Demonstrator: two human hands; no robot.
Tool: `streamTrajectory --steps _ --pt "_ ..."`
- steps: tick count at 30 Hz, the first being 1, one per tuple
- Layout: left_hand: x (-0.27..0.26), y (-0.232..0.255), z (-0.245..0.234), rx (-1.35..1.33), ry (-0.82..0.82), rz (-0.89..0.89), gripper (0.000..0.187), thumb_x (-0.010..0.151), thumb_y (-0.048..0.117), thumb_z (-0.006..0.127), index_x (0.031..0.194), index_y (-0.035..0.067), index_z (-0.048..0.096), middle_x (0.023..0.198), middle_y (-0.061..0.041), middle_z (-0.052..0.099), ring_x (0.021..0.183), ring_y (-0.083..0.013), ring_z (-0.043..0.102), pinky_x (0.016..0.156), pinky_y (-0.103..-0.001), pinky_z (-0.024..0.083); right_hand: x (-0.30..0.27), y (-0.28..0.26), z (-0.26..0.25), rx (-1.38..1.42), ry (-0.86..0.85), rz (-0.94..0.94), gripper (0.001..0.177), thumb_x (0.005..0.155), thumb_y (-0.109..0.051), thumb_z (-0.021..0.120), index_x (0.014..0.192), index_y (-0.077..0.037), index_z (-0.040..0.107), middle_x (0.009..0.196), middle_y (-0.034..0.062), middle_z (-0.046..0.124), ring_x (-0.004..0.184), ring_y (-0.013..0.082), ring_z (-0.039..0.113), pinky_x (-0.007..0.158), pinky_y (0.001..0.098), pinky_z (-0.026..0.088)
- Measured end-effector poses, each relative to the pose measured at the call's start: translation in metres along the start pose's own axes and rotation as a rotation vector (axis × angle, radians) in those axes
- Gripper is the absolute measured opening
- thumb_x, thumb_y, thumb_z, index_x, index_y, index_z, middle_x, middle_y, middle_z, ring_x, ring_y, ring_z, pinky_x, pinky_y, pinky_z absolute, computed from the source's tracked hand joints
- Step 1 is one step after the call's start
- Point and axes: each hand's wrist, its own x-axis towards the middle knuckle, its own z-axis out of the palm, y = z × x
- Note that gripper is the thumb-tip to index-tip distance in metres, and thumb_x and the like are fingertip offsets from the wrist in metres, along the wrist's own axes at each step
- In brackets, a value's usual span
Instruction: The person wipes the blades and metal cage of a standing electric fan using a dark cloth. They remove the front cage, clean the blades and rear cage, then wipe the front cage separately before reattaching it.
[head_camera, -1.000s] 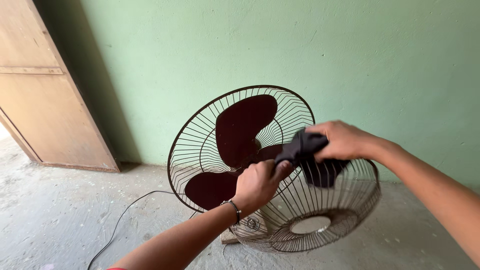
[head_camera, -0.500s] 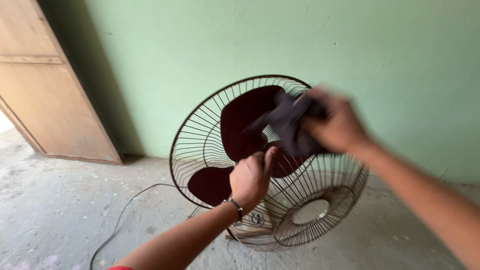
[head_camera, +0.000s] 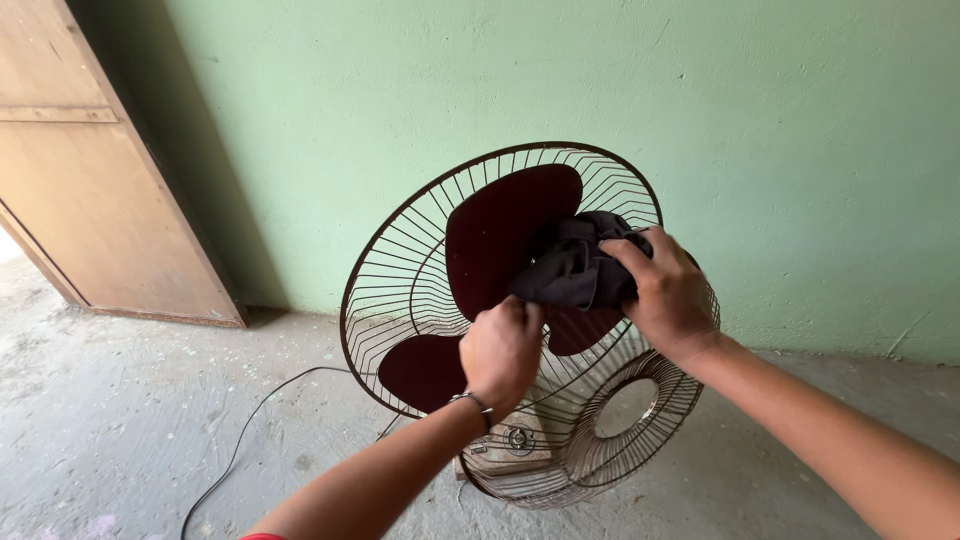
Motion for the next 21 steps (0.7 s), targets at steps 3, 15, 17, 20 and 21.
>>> streamTrajectory --steps 3,15,17,20,21 --pt "0.001 0.011 -0.002 0.014 0.013 0.014 0.049 0.102 0.043 0.045 0.078 0.006 0.068 0.068 -0.018 0.070 0.064 -0.0374 0.068 0.062 -0.050 0.053 0.010 0.022 0.006 -0.284 -0.127 -0.034 0.045 0.092 0.009 0.058 0.128 -0.017 0.065 0.104 0.0133 0.066 0.087 0.0238 0.070 0.061 0.0329 0.061" --pt "-0.006 -0.010 -0.015 -0.012 0.001 -0.120 0.064 0.103 0.058 0.034 0.086 0.010 0.072 0.066 -0.014 0.069 0.060 -0.0327 0.068 0.055 -0.045 0.052 -0.014 0.070 0.026 -0.206 -0.260 0.497 0.054 0.090 0.003 0.057 0.141 -0.014 0.058 0.104 0.0194 0.060 0.080 0.0332 0.069 0.064 0.0443 0.058" --pt "-0.007 -0.009 -0.016 -0.003 -0.016 -0.146 0.064 0.103 0.058 0.033 0.085 0.011 0.071 0.066 -0.013 0.069 0.060 -0.0319 0.068 0.055 -0.045 0.052 -0.018 0.077 0.033 -0.179 -0.302 0.595 0.056 0.092 0.002 0.055 0.145 -0.014 0.055 0.111 0.0220 0.060 0.082 0.0362 0.070 0.067 0.0459 0.058" --pt "-0.009 -0.006 -0.018 0.012 0.003 -0.122 0.063 0.104 0.058 0.034 0.083 0.010 0.069 0.065 -0.013 0.067 0.059 -0.0321 0.066 0.054 -0.045 0.051 -0.029 0.091 0.036 -0.153 -0.348 0.755 0.057 0.094 -0.005 0.053 0.150 -0.016 0.050 0.120 0.0247 0.060 0.090 0.0415 0.069 0.075 0.0495 0.058" --pt "-0.011 -0.006 -0.018 0.018 0.002 -0.120 0.063 0.104 0.058 0.034 0.082 0.010 0.068 0.064 -0.013 0.066 0.058 -0.0322 0.066 0.054 -0.046 0.050 -0.034 0.094 0.037 -0.159 -0.365 0.805 0.055 0.097 -0.008 0.052 0.151 -0.018 0.049 0.120 0.0239 0.061 0.096 0.0424 0.068 0.080 0.0509 0.057"
